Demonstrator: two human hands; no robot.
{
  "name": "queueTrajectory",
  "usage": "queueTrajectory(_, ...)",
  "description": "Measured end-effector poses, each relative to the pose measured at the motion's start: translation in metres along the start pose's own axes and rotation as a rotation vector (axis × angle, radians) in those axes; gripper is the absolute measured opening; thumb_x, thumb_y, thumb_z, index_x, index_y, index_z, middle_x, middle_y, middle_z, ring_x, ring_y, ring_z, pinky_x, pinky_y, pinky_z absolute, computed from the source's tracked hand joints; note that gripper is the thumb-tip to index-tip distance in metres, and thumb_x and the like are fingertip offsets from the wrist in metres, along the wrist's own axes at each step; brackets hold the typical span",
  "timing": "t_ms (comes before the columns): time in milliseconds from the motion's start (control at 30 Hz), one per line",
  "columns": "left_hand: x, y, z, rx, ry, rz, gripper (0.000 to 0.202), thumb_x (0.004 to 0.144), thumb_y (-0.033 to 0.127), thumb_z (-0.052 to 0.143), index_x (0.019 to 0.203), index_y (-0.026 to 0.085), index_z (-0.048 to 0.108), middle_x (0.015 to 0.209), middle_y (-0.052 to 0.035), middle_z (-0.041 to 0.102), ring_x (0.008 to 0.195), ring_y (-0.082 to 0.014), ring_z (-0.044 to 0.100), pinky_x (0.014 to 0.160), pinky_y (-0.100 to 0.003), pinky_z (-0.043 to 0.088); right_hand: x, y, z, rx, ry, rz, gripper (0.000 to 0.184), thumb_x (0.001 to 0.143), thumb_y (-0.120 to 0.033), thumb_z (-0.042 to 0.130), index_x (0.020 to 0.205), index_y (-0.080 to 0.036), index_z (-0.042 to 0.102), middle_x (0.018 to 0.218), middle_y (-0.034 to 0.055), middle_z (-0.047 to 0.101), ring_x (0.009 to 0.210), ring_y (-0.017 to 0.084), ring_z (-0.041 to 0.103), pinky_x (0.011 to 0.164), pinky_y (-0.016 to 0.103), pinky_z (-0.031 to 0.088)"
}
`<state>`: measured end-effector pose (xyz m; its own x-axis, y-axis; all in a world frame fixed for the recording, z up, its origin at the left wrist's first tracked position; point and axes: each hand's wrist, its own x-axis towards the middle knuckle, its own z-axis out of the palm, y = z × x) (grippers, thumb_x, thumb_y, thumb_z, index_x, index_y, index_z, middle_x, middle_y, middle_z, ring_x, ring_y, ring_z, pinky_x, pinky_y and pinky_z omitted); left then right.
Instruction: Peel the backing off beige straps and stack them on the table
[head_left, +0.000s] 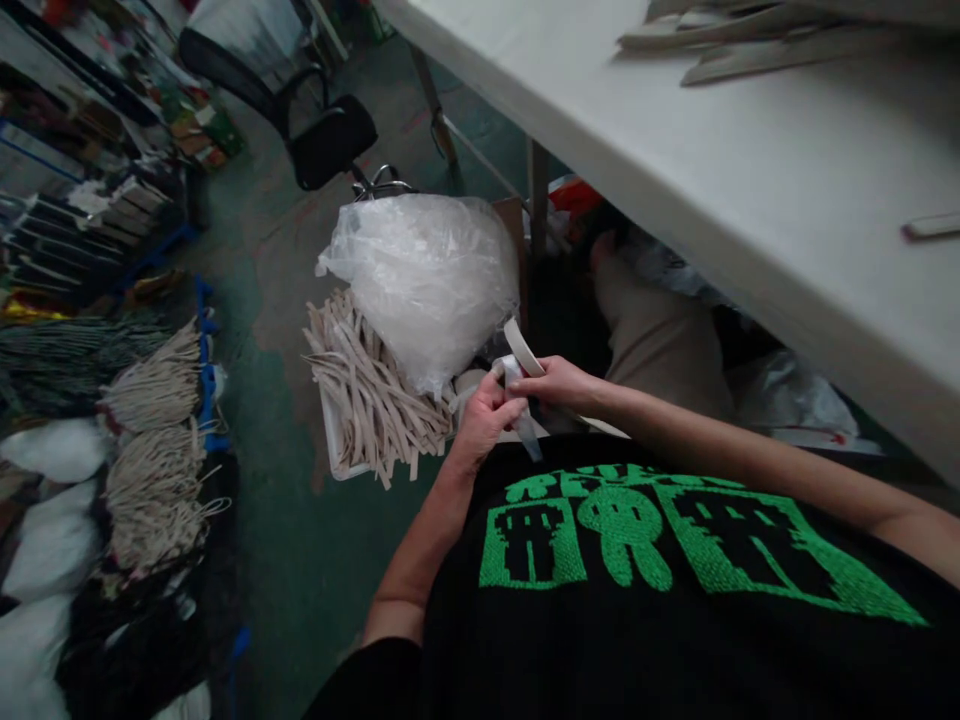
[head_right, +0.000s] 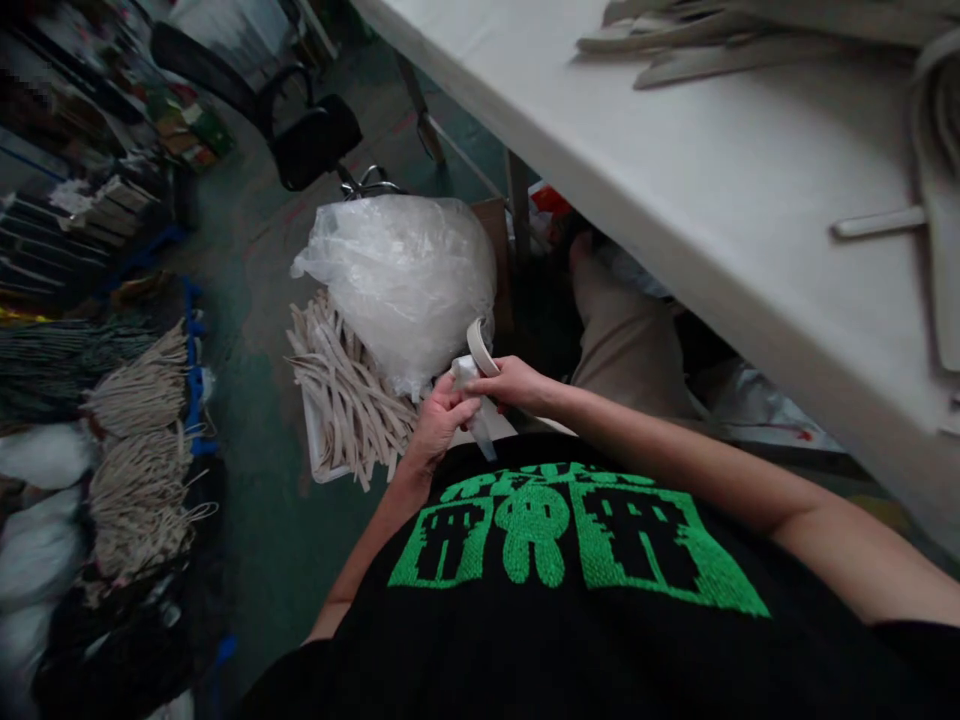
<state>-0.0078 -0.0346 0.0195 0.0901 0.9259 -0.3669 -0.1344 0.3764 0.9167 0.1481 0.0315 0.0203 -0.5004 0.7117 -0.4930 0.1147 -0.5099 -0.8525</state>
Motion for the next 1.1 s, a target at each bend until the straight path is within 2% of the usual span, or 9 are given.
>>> queueTrajectory(100, 0.008, 0.004, 0.007, -0.002, 0.024, 0.063, 0.068, 0.068, 0.030, 0.079, 0.131, 0.020, 0.054, 0.058, 0.0086, 0.054, 0.050, -0.0080, 0.047, 0.051, -0.021, 0.035, 0.000, -0.013, -0.008, -0.024, 0.129, -0.146, 0.030, 0.061, -0.036, 0.084, 0.072, -0.014, 0.066, 0.060, -0.0029, 0.058, 0.048, 0.009, 0.049, 0.037, 0.018, 0.039)
queueTrajectory(267, 0.011, -0.003, 0.019, -0.054, -0.031, -0.004, 0.038, 0.063, 0.036, 0.084, 0.090, 0.016, 0.066, 0.064, 0.0040, 0.060, 0.049, -0.0067, 0.046, 0.048, -0.022, 0.034, -0.005, -0.034, -0.027, -0.066, 0.220, -0.300, 0.025, 0.066, -0.034, 0.082, 0.071, -0.014, 0.067, 0.061, -0.0017, 0.061, 0.048, 0.008, 0.049, 0.036, 0.017, 0.039)
queueTrajectory(333, 0.009, -0.005, 0.023, -0.041, -0.052, -0.025, 0.033, 0.064, 0.038, 0.083, 0.082, 0.016, 0.067, 0.064, 0.0030, 0.060, 0.049, -0.0064, 0.045, 0.048, -0.022, 0.034, -0.006, -0.039, -0.032, -0.101, 0.217, -0.316, 0.023, 0.068, -0.033, 0.081, 0.072, -0.014, 0.068, 0.062, -0.0016, 0.062, 0.046, 0.008, 0.048, 0.037, 0.017, 0.039)
queueTrajectory(600, 0.013, -0.006, 0.023, 0.101, -0.142, -0.124, 0.034, 0.067, 0.048, 0.081, 0.075, 0.016, 0.072, 0.063, -0.0032, 0.067, 0.055, -0.0129, 0.056, 0.056, -0.027, 0.043, -0.004, -0.036, -0.030, -0.297, 0.183, -0.359, 0.011, 0.073, -0.025, 0.071, 0.071, -0.015, 0.070, 0.061, -0.0038, 0.063, 0.049, 0.008, 0.052, 0.044, 0.018, 0.039)
queueTrajectory(833, 0.034, -0.018, 0.021, 0.144, -0.102, -0.137, 0.032, 0.061, 0.042, 0.086, 0.064, 0.014, 0.070, 0.059, -0.0004, 0.063, 0.056, -0.0102, 0.050, 0.058, -0.025, 0.041, -0.004, -0.033, -0.033, -0.331, 0.171, -0.342, 0.012, 0.076, -0.026, 0.068, 0.070, -0.016, 0.069, 0.059, -0.0047, 0.062, 0.047, 0.008, 0.051, 0.042, 0.017, 0.038)
queueTrajectory(967, 0.040, -0.024, 0.021, 0.076, -0.144, -0.148, 0.034, 0.056, 0.038, 0.089, 0.071, 0.012, 0.072, 0.065, -0.0003, 0.066, 0.062, -0.0112, 0.054, 0.065, -0.025, 0.045, -0.003, -0.031, -0.037, -0.330, 0.196, -0.337, 0.011, 0.075, -0.024, 0.068, 0.068, -0.015, 0.068, 0.058, -0.0055, 0.061, 0.048, 0.007, 0.052, 0.043, 0.015, 0.038)
queueTrajectory(1100, 0.041, -0.029, 0.026, 0.018, -0.124, -0.137, 0.034, 0.058, 0.034, 0.089, 0.081, 0.014, 0.073, 0.074, 0.0003, 0.068, 0.069, -0.0127, 0.057, 0.072, -0.027, 0.047, 0.000, -0.031, -0.042, -0.268, 0.227, -0.296, 0.009, 0.074, -0.021, 0.071, 0.067, -0.015, 0.068, 0.060, -0.0050, 0.062, 0.051, 0.009, 0.054, 0.044, 0.016, 0.040)
